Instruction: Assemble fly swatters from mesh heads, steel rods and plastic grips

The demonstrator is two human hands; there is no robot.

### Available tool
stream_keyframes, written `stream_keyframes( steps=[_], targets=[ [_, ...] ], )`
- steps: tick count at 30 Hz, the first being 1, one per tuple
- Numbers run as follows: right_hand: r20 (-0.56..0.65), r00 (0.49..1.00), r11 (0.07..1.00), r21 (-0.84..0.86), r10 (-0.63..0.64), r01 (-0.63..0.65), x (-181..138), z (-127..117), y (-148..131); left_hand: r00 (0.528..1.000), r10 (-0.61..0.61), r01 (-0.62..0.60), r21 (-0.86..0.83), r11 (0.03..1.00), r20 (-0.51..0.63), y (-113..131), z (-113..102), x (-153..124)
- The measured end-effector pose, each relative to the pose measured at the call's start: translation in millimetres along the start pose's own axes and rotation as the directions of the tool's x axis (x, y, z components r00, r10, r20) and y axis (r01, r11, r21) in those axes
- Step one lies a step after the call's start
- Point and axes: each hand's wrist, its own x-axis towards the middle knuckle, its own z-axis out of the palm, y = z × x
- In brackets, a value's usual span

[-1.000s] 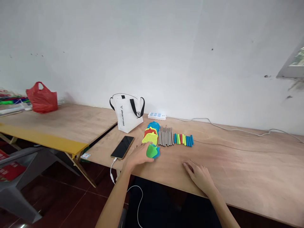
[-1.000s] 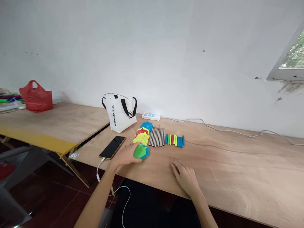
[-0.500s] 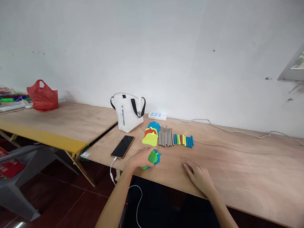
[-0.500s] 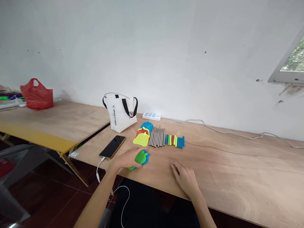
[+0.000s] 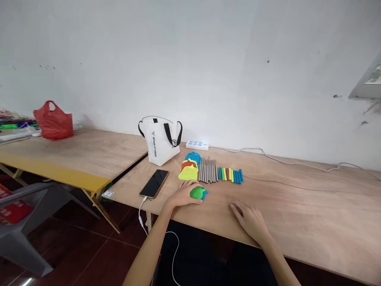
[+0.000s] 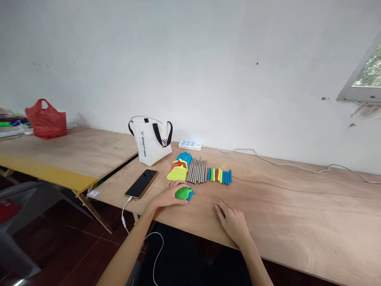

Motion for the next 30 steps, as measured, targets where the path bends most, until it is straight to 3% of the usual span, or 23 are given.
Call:
stream_keyframes(
  steps=[16, 30],
  targets=[
    [-0.041, 0.999, 1.000, -0.024, -0.020, 0.019, 0.5, -0.4, -0.3, 1.000, -0.005, 0.005, 0.024, 1.000, 0.010, 4.6, -1.1, 1.6],
    [-0.203, 0.979, 0.993, -0.117, -0.035, 0.011, 0.0, 5.1, 5.4, 1.000, -0.009, 0.009, 0.009, 1.000, 0.007, 7.8, -0.4, 2.1]
  ],
)
